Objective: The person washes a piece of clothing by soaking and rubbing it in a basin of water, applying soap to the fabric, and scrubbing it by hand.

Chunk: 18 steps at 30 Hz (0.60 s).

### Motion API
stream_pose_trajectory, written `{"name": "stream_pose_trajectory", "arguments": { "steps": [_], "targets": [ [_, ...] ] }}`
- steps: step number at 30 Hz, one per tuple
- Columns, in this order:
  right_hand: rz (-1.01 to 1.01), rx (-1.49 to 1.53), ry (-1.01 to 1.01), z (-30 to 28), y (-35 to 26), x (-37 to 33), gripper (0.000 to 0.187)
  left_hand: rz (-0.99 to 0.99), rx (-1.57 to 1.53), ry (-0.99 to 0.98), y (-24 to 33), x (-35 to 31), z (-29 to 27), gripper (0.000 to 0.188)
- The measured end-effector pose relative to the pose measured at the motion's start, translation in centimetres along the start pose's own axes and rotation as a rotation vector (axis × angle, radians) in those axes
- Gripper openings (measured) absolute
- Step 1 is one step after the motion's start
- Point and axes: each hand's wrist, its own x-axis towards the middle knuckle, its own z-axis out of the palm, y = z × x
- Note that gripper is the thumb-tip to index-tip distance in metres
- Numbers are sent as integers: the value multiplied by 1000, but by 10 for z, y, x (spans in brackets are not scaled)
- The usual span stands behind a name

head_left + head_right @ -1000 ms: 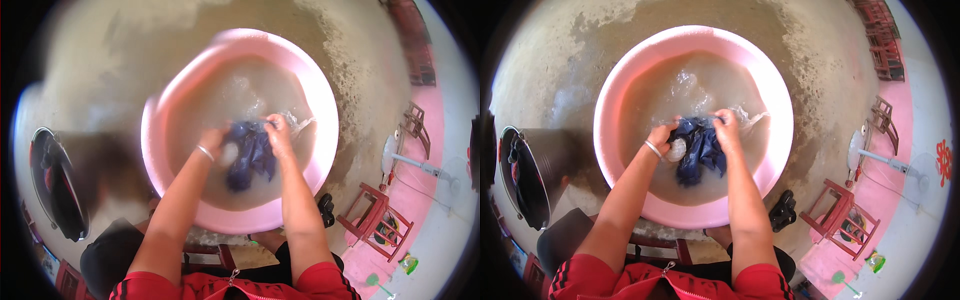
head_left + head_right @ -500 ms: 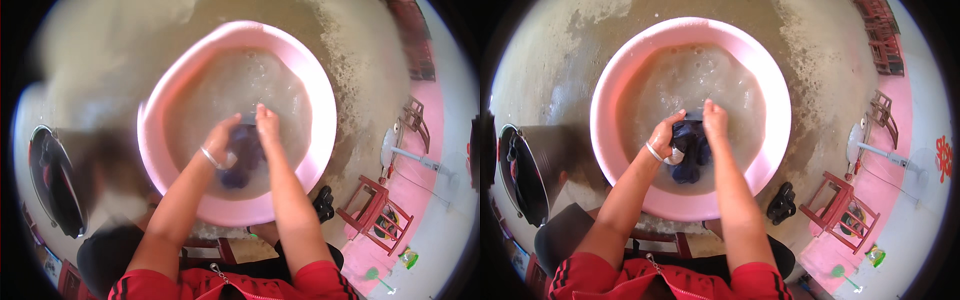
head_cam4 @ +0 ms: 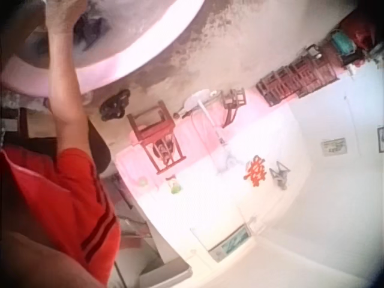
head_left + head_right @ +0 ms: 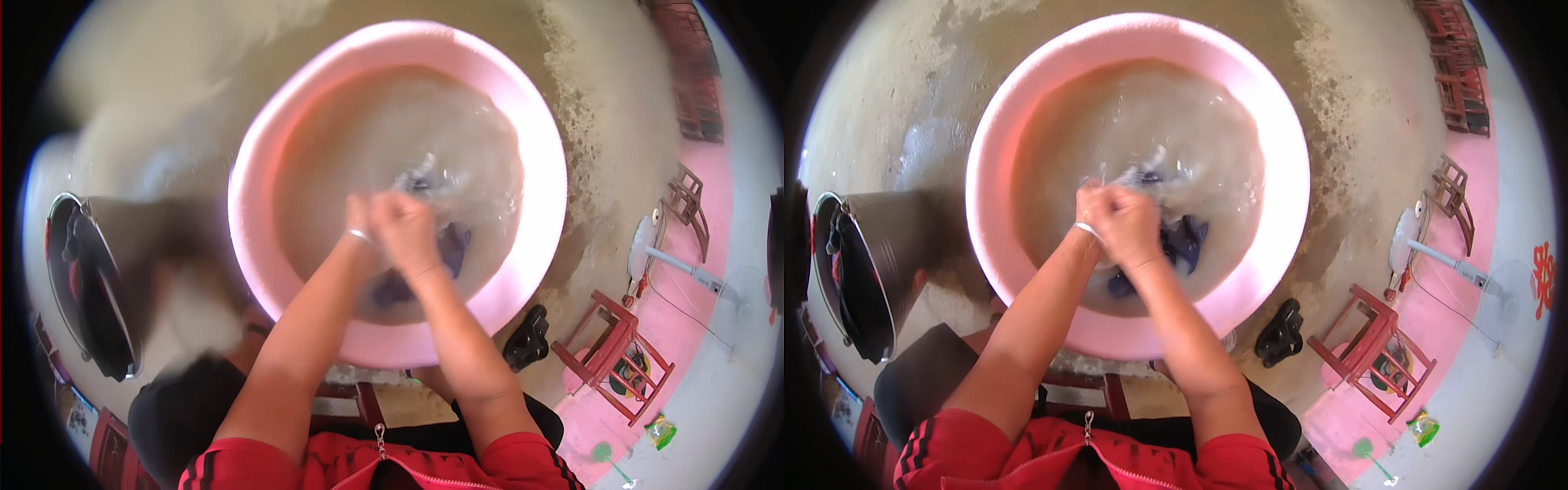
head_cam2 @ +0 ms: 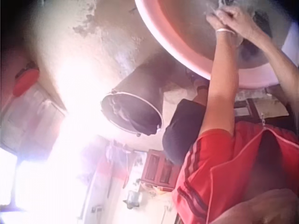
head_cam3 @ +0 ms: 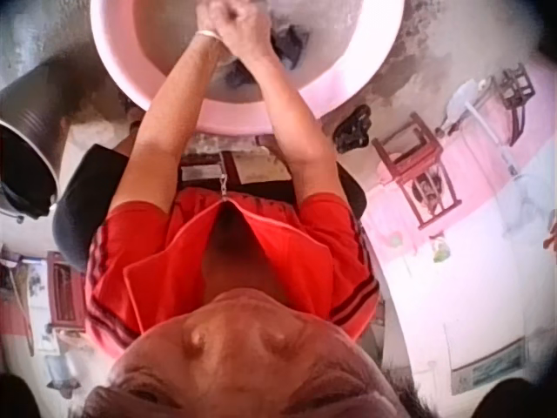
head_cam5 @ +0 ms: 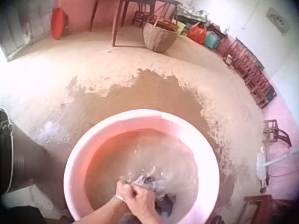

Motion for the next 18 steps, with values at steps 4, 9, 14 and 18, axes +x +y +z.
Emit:
{"name": "stream_pose_trajectory", "arguments": {
  "steps": [4,9,14,18],
  "targets": [
    [-210,-665,345,-26,33,17,30,-25,-318,-162,0,-53,97,23],
    [-366,-658,167,3,15,16,33,756,494,-455,-12,-18,21,21],
    [-281,-673,289,-54,25,36,30,-159,48,5,20,-50,92,32],
    [130,-431,-198,-109,52,42,52,-122,-14,-102,61,-52,93,20]
  ]
}}
